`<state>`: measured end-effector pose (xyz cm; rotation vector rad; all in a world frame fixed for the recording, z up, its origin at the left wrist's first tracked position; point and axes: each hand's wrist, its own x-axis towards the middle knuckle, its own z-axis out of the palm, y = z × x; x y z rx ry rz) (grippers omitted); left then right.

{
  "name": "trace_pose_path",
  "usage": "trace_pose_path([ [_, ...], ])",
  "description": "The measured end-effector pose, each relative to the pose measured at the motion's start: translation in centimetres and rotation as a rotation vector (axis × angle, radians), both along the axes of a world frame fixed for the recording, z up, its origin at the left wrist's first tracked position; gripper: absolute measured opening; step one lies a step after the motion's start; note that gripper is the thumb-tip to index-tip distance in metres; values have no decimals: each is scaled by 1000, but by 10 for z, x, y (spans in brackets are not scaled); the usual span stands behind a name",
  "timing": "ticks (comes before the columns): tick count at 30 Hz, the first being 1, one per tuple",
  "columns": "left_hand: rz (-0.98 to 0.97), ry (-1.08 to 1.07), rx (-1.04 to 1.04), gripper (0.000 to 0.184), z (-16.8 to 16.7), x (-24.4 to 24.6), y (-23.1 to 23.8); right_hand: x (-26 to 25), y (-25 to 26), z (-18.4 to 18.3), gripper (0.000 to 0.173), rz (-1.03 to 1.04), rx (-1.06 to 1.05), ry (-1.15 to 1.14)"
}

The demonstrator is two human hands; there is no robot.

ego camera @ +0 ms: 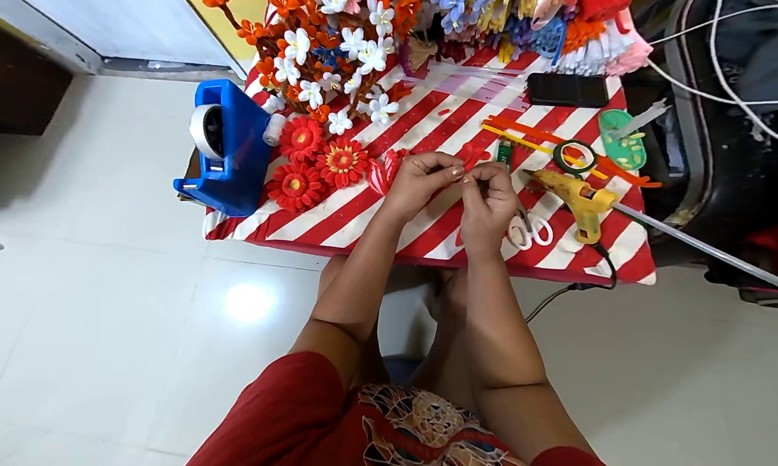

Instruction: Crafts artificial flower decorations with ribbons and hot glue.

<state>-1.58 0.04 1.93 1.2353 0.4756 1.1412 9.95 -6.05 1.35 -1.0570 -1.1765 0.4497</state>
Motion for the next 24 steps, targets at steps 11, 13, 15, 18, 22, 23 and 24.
trace_pose_path([
  [11,33,79,92,12,0,-1,1,17,2,1,5,122,-21,-48],
  [13,66,114,179,11,-1,-1,2,19,2,1,5,123,-33,-56],
  [15,81,117,243,11,-2,0,2,20,2,0,5,119,-42,-47],
  [18,84,98,286,11,-4,1,2,19,1,0,5,121,-57,19],
  [22,73,52,243,11,-5,2,1,15,2,1,12,151,-54,173],
  [23,58,26,191,12,-6,3,0,13,2,1,13,155,-47,189],
  [24,38,-16,125,14,-8,5,0,11,3,0,13,150,-39,203],
])
